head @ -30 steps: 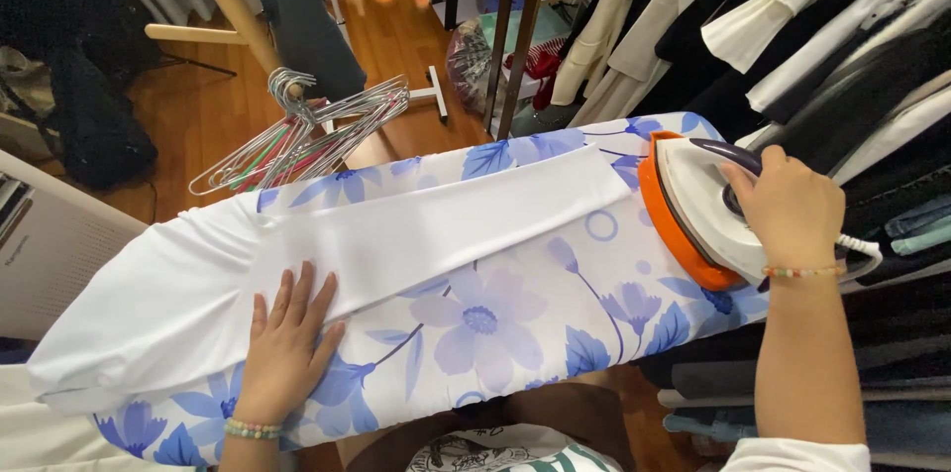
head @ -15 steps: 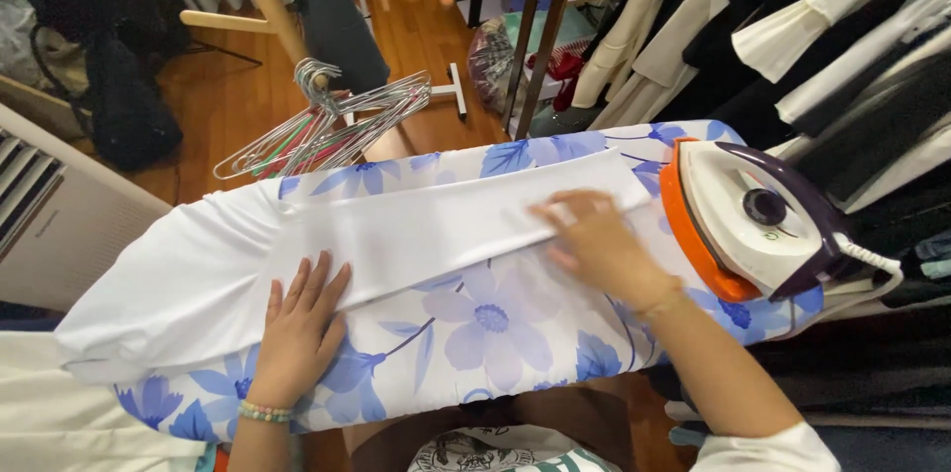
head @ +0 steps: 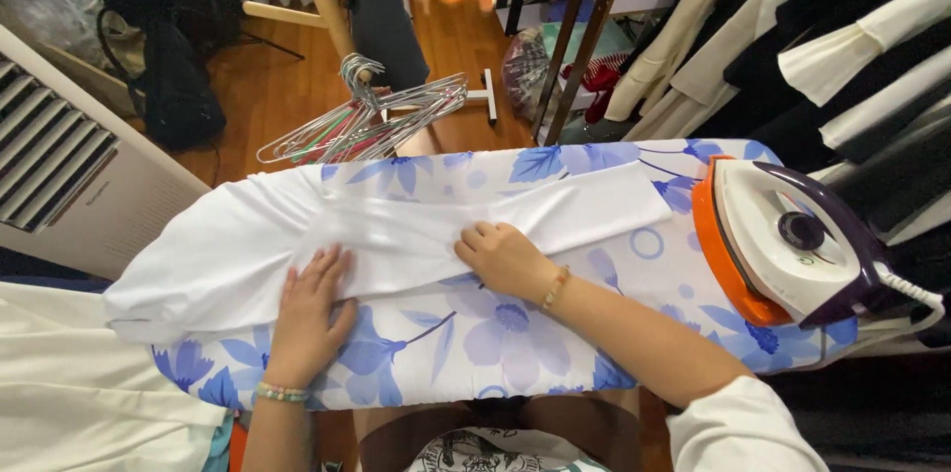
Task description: Ironing a white long-sleeved shirt on a floral-patterned ironing board.
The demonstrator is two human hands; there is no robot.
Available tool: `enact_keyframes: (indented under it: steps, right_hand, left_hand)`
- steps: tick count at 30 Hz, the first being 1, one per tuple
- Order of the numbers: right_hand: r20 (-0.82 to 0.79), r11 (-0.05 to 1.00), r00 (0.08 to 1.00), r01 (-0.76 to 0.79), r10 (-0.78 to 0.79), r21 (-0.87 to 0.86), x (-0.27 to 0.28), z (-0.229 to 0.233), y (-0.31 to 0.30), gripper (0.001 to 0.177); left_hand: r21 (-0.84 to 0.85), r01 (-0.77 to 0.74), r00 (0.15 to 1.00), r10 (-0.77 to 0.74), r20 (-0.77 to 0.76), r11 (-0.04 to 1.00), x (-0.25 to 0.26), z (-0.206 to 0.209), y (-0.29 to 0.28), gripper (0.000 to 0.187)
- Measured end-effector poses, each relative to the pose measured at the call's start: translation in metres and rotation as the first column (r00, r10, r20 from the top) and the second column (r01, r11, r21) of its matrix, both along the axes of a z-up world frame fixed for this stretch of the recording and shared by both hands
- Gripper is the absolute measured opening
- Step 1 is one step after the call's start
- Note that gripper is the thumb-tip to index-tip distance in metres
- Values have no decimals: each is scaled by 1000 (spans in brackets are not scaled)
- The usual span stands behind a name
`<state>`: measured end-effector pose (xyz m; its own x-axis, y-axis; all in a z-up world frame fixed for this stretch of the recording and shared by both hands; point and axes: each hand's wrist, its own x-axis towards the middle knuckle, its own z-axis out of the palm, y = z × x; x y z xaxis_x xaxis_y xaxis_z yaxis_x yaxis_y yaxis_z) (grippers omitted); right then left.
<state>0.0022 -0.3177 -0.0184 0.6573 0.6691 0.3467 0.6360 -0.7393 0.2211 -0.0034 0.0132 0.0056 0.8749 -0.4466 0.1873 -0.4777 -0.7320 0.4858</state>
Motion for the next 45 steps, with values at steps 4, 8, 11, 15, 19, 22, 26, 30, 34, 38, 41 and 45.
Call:
enact_keyframes:
  steps: [4, 8, 11, 15, 19, 22, 26, 30, 34, 38, 41, 45]
  right_hand:
    - [-36, 997, 996, 81, -80, 9, -24, 4, -12, 15]
    - [-90, 992, 989, 120, -115, 46, -60, 18, -25, 22]
    - [-266, 983, 962, 110, -69, 144, -98, 34, -33, 23]
    - [-563, 924, 827, 216, -1, 316, -152, 63, -52, 23]
    - [-649, 838, 736, 221, 193, 499, -204, 112, -93, 25]
    - [-641, 774, 733, 262, 229, 576, -248, 123, -135, 33]
    - [-744, 725, 636, 411, 205, 552, -301, 92, -192, 33]
    - [-833, 701, 550, 569, 64, 430, -325, 95, -204, 24]
    - [-883, 659, 468, 675, -34, 332, -343, 100, -206, 24]
    - [-931, 574, 321, 801, -174, 169, -361, 110, -207, 36]
    - [-943, 505, 216, 861, -255, 61, -369, 114, -207, 47]
    - [-856, 624, 489, 725, -170, 290, -330, 121, -167, 38]
  left_hand:
    - [20, -65, 985, 61, 163, 998, 18, -36, 48, 68]
    - [83, -271, 919, 232, 318, 959, 21, -50, 98, 76]
    - [120, -394, 810, 283, 514, 911, 19, -53, 121, 62]
    - [108, -496, 699, 322, 639, 862, 12, -60, 131, 47]
    - [44, -443, 724, 328, 606, 895, 8, -49, 118, 39]
    - [-39, -213, 854, 206, 478, 976, 2, -46, 97, 31]
    - [-109, 155, 968, -128, 218, 982, -24, -75, 41, 39]
    - [-189, 586, 809, -555, 191, 788, -82, -28, -71, 35]
    - [-222, 752, 658, -720, 220, 620, -120, 3, -133, 17]
    - [-368, 757, 581, -814, 5, 539, -141, -2, -159, 13]
    - [-448, 739, 520, -849, -96, 503, -146, -1, -167, 19]
    - [-538, 734, 442, -893, -85, 414, -160, -19, -185, 11]
